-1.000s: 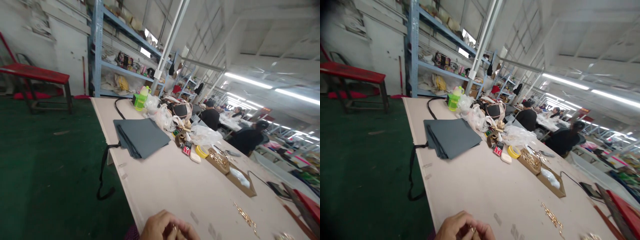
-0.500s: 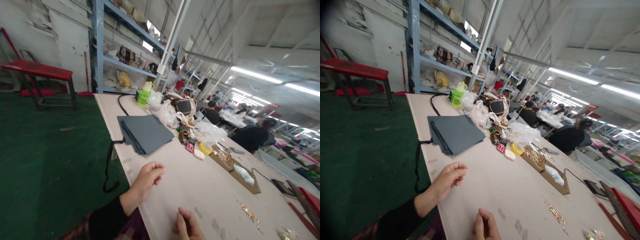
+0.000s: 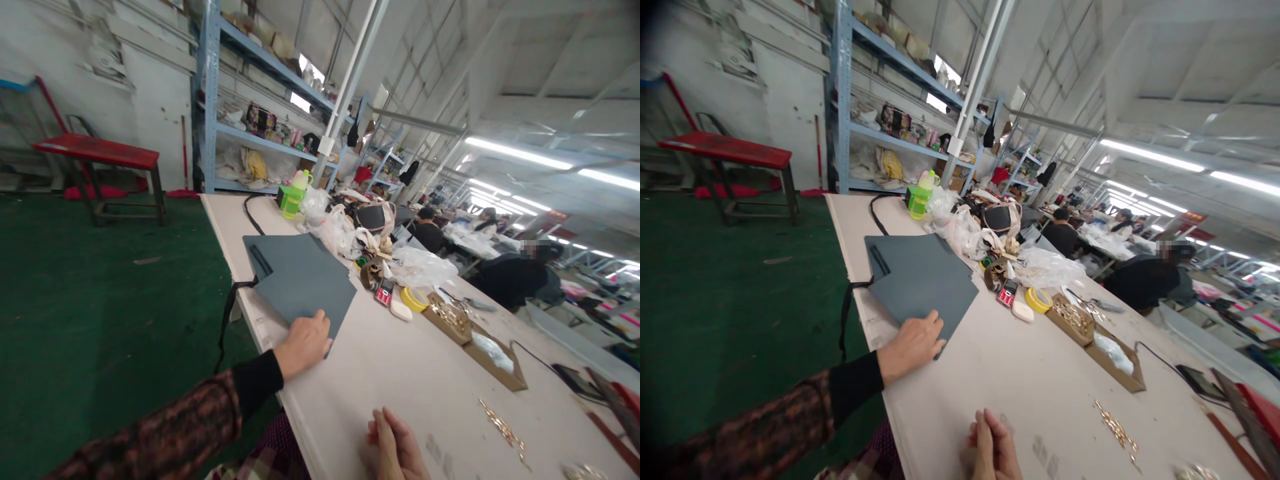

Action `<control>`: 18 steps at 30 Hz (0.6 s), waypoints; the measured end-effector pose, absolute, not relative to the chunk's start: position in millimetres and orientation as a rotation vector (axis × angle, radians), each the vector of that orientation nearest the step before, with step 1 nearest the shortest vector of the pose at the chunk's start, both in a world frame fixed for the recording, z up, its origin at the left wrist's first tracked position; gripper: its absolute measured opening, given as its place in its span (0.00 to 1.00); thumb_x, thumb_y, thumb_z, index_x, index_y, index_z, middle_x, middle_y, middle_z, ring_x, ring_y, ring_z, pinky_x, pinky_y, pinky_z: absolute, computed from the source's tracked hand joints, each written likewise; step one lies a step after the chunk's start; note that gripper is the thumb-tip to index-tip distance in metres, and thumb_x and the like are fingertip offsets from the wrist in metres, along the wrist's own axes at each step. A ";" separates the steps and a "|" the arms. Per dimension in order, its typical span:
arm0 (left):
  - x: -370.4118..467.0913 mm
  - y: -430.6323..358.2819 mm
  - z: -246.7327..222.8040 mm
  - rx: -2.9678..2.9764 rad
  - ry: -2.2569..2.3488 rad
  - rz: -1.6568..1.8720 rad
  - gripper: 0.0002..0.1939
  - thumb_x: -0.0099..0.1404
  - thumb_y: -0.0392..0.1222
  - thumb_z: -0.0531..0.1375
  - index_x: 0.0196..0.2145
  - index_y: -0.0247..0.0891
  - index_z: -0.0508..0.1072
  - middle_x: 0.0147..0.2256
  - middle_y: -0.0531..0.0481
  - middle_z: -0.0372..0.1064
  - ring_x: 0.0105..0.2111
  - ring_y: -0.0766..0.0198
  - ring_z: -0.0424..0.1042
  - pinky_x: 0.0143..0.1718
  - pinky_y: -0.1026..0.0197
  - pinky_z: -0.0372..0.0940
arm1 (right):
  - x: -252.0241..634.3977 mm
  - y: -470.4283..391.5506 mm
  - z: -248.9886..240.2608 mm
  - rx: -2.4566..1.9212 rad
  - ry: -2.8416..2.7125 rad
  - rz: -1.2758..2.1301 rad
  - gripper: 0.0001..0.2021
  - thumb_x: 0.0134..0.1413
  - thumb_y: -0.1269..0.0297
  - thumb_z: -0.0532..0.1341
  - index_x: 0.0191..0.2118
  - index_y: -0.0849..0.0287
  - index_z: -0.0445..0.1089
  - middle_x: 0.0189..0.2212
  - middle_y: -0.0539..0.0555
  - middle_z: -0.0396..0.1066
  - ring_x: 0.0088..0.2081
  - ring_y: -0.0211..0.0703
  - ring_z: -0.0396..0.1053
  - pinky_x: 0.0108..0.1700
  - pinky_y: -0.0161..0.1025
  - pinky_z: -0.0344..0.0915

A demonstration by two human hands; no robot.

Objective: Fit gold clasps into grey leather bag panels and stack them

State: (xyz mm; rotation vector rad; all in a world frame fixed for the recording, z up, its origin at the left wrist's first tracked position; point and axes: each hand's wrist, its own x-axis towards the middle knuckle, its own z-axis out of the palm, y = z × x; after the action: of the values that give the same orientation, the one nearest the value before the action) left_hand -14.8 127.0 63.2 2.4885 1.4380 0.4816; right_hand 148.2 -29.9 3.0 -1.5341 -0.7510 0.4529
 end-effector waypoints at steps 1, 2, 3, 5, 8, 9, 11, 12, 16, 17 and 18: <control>-12.7 108.7 61.1 2.528 1.366 0.452 0.11 0.64 0.44 0.58 0.40 0.34 0.72 0.44 0.41 0.69 0.38 0.52 0.75 0.38 0.53 0.70 | 149.8 -32.2 7.5 -1.545 -0.715 0.427 0.22 0.47 0.49 0.68 0.40 0.62 0.73 0.25 0.53 0.76 0.26 0.42 0.73 0.31 0.36 0.70; -11.3 89.5 59.8 2.559 1.289 0.425 0.10 0.64 0.45 0.59 0.39 0.36 0.72 0.43 0.43 0.69 0.37 0.54 0.75 0.37 0.54 0.70 | 150.9 -34.6 12.5 -1.557 -0.705 0.414 0.22 0.46 0.48 0.69 0.39 0.62 0.73 0.26 0.53 0.76 0.27 0.42 0.73 0.33 0.37 0.71; -10.5 69.6 59.2 2.581 1.214 0.398 0.10 0.64 0.46 0.59 0.39 0.37 0.72 0.42 0.45 0.70 0.36 0.55 0.75 0.36 0.55 0.70 | 151.5 -36.9 17.9 -1.566 -0.737 0.421 0.22 0.45 0.48 0.69 0.39 0.62 0.73 0.27 0.53 0.76 0.28 0.43 0.74 0.34 0.38 0.71; -11.1 30.0 60.0 2.602 1.084 0.358 0.09 0.64 0.46 0.59 0.40 0.40 0.71 0.43 0.48 0.70 0.33 0.56 0.74 0.32 0.55 0.70 | 151.8 -41.1 27.7 -1.590 -0.847 0.475 0.22 0.46 0.48 0.68 0.39 0.62 0.74 0.29 0.54 0.77 0.31 0.45 0.75 0.37 0.40 0.72; -17.4 -23.1 60.8 2.522 0.910 0.379 0.07 0.67 0.43 0.56 0.40 0.41 0.70 0.43 0.49 0.70 0.34 0.56 0.73 0.30 0.57 0.67 | 151.6 -44.9 34.5 -1.618 -0.971 0.606 0.20 0.48 0.49 0.66 0.40 0.61 0.74 0.31 0.53 0.77 0.33 0.45 0.75 0.38 0.40 0.72; -21.3 -37.5 59.1 2.438 0.877 0.418 0.05 0.67 0.41 0.56 0.40 0.42 0.71 0.42 0.50 0.70 0.35 0.57 0.73 0.32 0.58 0.66 | 151.9 -45.7 34.3 -1.622 -0.986 0.664 0.19 0.49 0.50 0.66 0.39 0.60 0.74 0.31 0.53 0.76 0.33 0.44 0.75 0.38 0.40 0.72; -31.7 -59.4 50.4 2.181 0.903 0.499 0.03 0.66 0.40 0.57 0.35 0.42 0.71 0.37 0.53 0.71 0.35 0.61 0.72 0.34 0.60 0.63 | 153.6 -46.8 31.5 -1.616 -0.990 0.794 0.17 0.49 0.51 0.67 0.37 0.60 0.74 0.30 0.52 0.76 0.31 0.42 0.74 0.37 0.39 0.72; -38.2 -66.5 43.3 2.020 0.961 0.527 0.04 0.65 0.40 0.58 0.32 0.41 0.71 0.34 0.54 0.71 0.33 0.63 0.71 0.34 0.61 0.62 | 155.0 -47.0 29.9 -1.605 -0.984 0.860 0.16 0.48 0.51 0.67 0.36 0.60 0.74 0.29 0.52 0.76 0.30 0.42 0.74 0.36 0.39 0.72; -66.6 -71.4 7.9 1.388 1.184 0.595 0.16 0.65 0.49 0.57 0.23 0.39 0.66 0.23 0.55 0.64 0.25 0.66 0.65 0.28 0.64 0.58 | 160.5 -43.9 28.8 -1.555 -0.996 1.097 0.16 0.45 0.53 0.69 0.34 0.61 0.74 0.26 0.52 0.75 0.28 0.40 0.73 0.33 0.36 0.71; -72.3 -69.0 1.3 1.277 1.210 0.626 0.17 0.64 0.52 0.57 0.23 0.39 0.65 0.21 0.56 0.63 0.24 0.66 0.64 0.27 0.64 0.58 | 161.0 -41.7 30.2 -1.551 -1.021 1.145 0.15 0.45 0.54 0.69 0.33 0.62 0.74 0.25 0.52 0.75 0.27 0.39 0.72 0.32 0.35 0.71; -76.4 -66.3 -3.0 1.190 1.212 0.660 0.18 0.63 0.54 0.58 0.23 0.39 0.65 0.21 0.56 0.62 0.23 0.66 0.63 0.27 0.64 0.58 | 160.9 -39.2 32.1 -1.551 -1.051 1.185 0.15 0.44 0.55 0.69 0.32 0.62 0.75 0.24 0.51 0.74 0.26 0.38 0.71 0.30 0.34 0.70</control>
State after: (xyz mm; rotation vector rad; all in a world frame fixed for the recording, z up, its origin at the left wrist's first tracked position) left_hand -76.4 -66.3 -3.0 1.1896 1.2117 0.6604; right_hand 160.9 -39.2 32.1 -1.5515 -1.0507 1.1851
